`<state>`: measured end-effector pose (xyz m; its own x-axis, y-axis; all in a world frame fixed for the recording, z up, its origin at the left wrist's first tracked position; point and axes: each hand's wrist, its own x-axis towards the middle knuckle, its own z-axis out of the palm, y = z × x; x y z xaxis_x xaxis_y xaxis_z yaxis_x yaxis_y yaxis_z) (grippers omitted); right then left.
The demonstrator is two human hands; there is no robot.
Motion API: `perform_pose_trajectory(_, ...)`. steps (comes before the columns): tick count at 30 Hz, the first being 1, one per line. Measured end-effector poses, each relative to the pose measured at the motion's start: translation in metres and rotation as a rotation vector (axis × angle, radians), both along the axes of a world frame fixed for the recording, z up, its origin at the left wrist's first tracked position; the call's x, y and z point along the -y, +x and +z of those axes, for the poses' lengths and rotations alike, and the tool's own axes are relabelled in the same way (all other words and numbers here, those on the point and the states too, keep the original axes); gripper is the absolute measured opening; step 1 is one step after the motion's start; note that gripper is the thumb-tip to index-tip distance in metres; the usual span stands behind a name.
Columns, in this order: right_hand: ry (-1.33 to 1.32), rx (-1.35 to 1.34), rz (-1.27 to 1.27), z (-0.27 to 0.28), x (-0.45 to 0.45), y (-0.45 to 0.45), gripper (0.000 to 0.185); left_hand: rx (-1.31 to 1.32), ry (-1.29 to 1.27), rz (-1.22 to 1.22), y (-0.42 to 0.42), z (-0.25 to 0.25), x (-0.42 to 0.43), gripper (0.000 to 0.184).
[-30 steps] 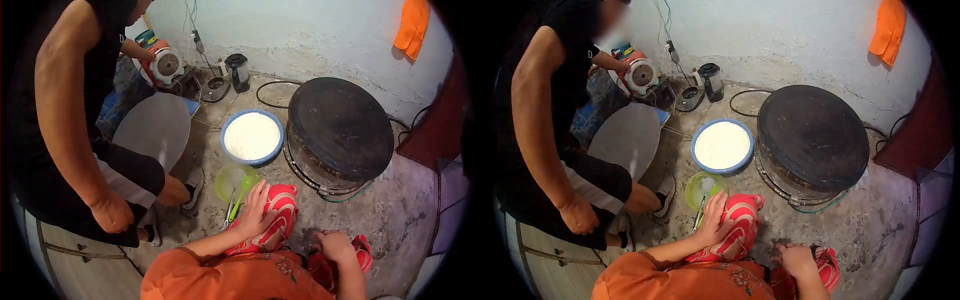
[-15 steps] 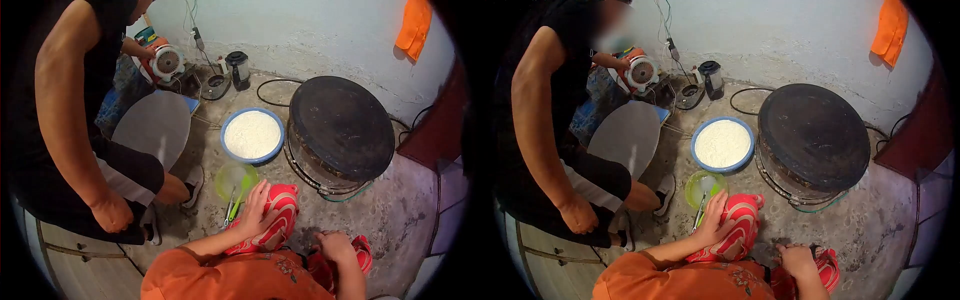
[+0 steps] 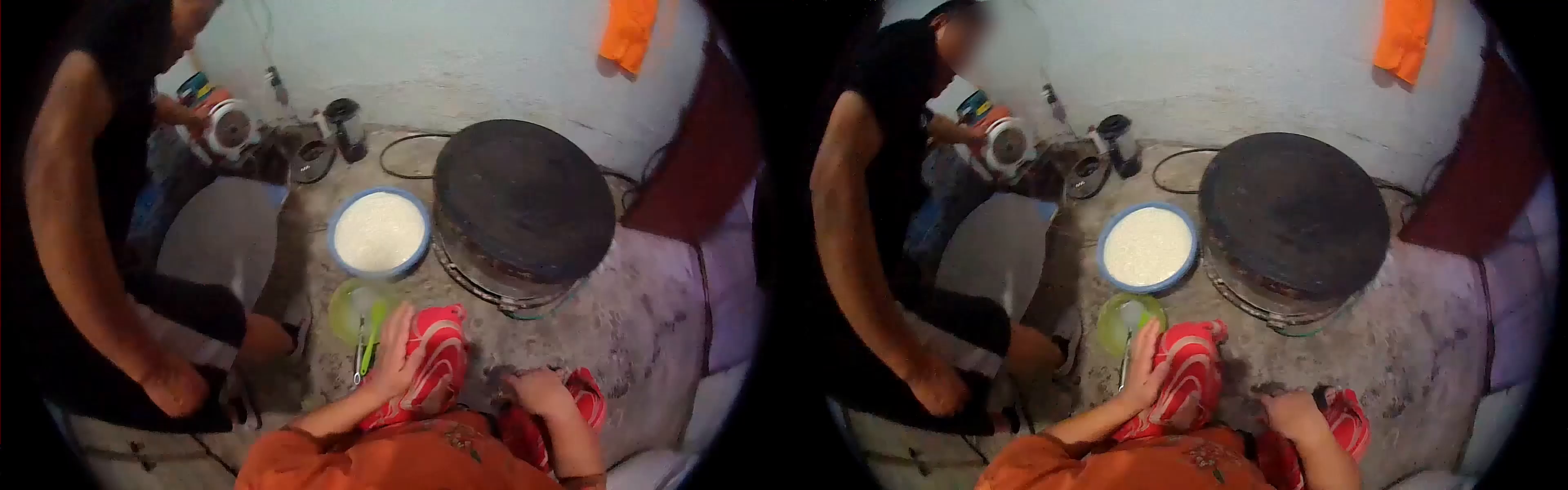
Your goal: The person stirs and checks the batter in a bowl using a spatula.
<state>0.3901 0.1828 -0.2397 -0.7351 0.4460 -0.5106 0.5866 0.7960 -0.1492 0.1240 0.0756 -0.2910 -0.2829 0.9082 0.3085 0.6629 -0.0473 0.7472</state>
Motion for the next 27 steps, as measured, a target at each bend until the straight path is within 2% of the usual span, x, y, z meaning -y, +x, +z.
perform_pose_trajectory(2,-0.017,-0.042,-0.013,-0.034,-0.006,0.009,0.038,0.102,-0.007,0.011,0.003,0.002,-0.005,0.062)
perform_pose_trajectory(4,0.078,-0.174,-0.002,-0.073,-0.003,0.024,0.038,0.067,0.009,-0.029,0.001,0.007,-0.017,0.061)
perform_pose_trajectory(5,-0.088,0.034,-0.096,-0.041,-0.007,0.011,0.040,0.047,0.013,-0.059,-0.003,0.001,-0.025,0.062)
perform_pose_trajectory(6,-0.106,0.046,-0.140,-0.035,-0.006,0.012,0.039,0.141,0.012,-0.074,0.004,0.018,-0.035,0.062)
perform_pose_trajectory(8,-0.036,-0.112,-0.154,-0.051,-0.001,0.023,0.037,0.081,0.065,-0.125,0.005,0.023,-0.052,0.061)
perform_pose_trajectory(10,-0.061,-0.146,-0.186,-0.060,0.004,0.026,0.035,0.028,0.074,-0.243,0.010,0.043,-0.070,0.057)
perform_pose_trajectory(11,-0.170,-0.118,-0.264,-0.047,0.007,0.026,0.035,0.011,0.060,-0.295,0.017,0.053,-0.080,0.054)
perform_pose_trajectory(12,-0.169,-0.217,-0.307,-0.049,0.013,0.031,0.037,-0.004,0.024,-0.386,0.022,0.062,-0.089,0.054)
perform_pose_trajectory(14,-0.106,-0.239,-0.250,-0.052,0.023,0.040,0.039,-0.016,-0.043,-0.596,0.030,0.068,-0.112,0.053)
perform_pose_trajectory(15,-0.087,-0.228,-0.343,-0.045,0.026,0.047,0.039,-0.010,-0.076,-0.708,0.033,0.064,-0.126,0.053)
perform_pose_trajectory(16,-0.088,-0.250,-0.363,-0.029,0.030,0.047,0.039,-0.057,-0.241,-0.846,0.029,0.068,-0.139,0.055)
perform_pose_trajectory(17,-0.085,-0.275,-0.378,-0.017,0.035,0.051,0.039,-0.247,-0.138,-0.949,0.041,0.078,-0.145,0.047)
perform_pose_trajectory(18,-0.067,-0.266,-0.456,-0.006,0.044,0.058,0.039,-0.364,-0.254,-1.033,0.048,0.074,-0.153,0.051)
perform_pose_trajectory(19,0.014,-0.321,-0.471,0.006,0.054,0.065,0.038,-0.494,-0.366,-1.107,0.047,0.059,-0.160,0.055)
perform_pose_trajectory(21,0.110,-0.363,-0.539,0.018,0.075,0.086,0.038,-0.541,-0.463,-1.323,0.038,-0.022,-0.191,0.056)
perform_pose_trajectory(22,0.208,-0.452,-0.565,0.016,0.085,0.094,0.038,-0.552,-0.446,-1.381,0.053,-0.009,-0.187,0.056)
perform_pose_trajectory(23,0.314,-0.545,-0.582,0.021,0.101,0.108,0.038,-0.664,-0.644,-1.325,0.069,0.029,-0.168,0.057)
perform_pose_trajectory(24,0.202,-0.376,-0.712,0.057,0.113,0.115,0.037,-0.777,-0.831,-1.254,0.081,0.052,-0.156,0.060)
perform_pose_trajectory(25,0.219,-0.368,-0.761,0.062,0.128,0.129,0.037,-0.800,-0.808,-1.299,0.088,0.062,-0.151,0.060)
perform_pose_trajectory(27,0.506,-0.595,-0.908,0.058,0.163,0.155,0.038,-1.016,-0.770,-1.277,0.096,0.068,-0.146,0.062)
